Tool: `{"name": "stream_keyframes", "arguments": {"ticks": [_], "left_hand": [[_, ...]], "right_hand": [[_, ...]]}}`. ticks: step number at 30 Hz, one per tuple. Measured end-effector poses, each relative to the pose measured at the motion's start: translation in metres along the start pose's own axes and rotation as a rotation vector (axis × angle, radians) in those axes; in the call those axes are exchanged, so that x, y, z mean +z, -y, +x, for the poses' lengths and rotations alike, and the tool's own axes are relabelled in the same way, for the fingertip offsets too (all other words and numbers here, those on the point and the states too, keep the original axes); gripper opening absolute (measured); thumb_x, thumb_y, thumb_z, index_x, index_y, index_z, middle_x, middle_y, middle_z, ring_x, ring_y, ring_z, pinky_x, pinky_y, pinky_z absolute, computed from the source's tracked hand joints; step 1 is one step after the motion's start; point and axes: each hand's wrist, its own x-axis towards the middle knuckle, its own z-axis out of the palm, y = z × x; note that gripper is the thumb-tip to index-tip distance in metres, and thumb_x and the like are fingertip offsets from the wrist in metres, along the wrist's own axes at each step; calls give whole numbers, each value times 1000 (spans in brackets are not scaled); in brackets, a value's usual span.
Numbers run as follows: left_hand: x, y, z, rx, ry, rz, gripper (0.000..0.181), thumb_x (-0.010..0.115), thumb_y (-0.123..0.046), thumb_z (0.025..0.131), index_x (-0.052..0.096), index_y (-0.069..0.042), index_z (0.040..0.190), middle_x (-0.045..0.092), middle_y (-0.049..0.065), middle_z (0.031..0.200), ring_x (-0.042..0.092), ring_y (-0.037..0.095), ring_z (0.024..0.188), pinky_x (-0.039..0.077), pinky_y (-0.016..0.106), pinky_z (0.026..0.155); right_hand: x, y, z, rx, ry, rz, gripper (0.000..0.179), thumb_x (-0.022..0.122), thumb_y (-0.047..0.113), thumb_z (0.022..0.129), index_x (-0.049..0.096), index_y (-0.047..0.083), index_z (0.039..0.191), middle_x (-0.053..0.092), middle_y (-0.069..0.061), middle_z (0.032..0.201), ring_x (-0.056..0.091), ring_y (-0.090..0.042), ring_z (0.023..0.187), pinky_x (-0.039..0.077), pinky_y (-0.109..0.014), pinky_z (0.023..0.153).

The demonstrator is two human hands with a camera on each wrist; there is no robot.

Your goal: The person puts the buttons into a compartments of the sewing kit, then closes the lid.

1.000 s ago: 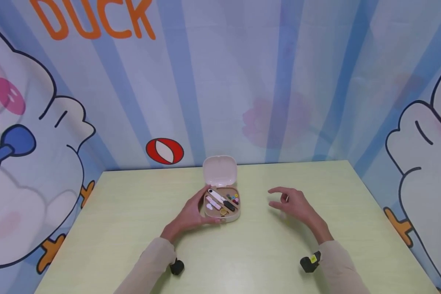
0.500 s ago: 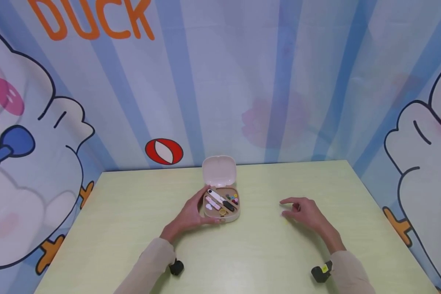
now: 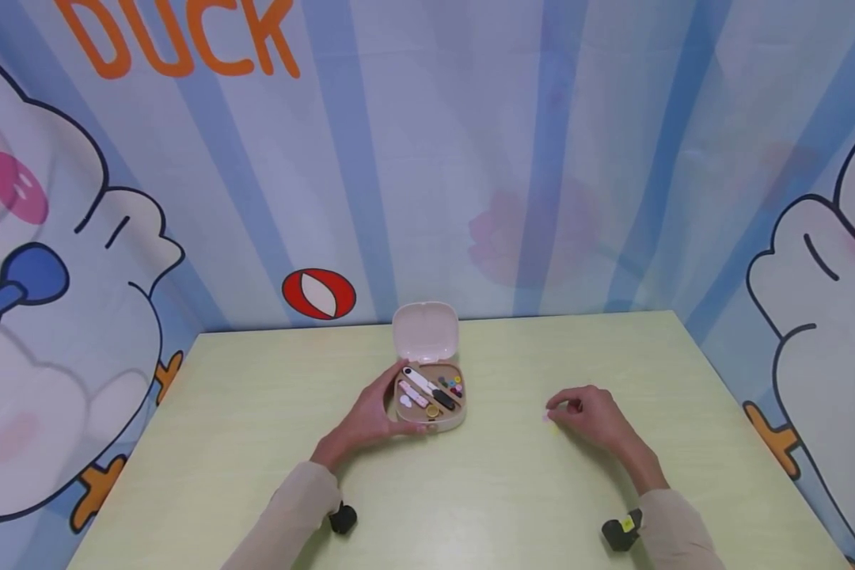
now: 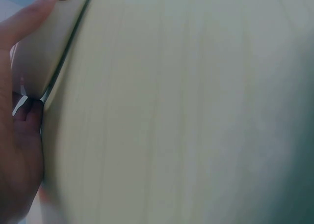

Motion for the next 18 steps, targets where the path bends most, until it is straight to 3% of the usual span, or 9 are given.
{"name": "stream_keyframes", "arguments": {"ticks": [18], "left_hand": [[1, 2, 1, -4, -6, 6, 125, 93, -56, 70, 22, -22, 166, 30, 0, 168, 29, 21, 153, 29, 50, 122]], "right_hand": [[-1, 3, 5, 6, -1, -11, 4, 81, 16, 92, 77, 15, 91, 53, 5, 68, 46, -10, 62, 37, -26, 56]]}}
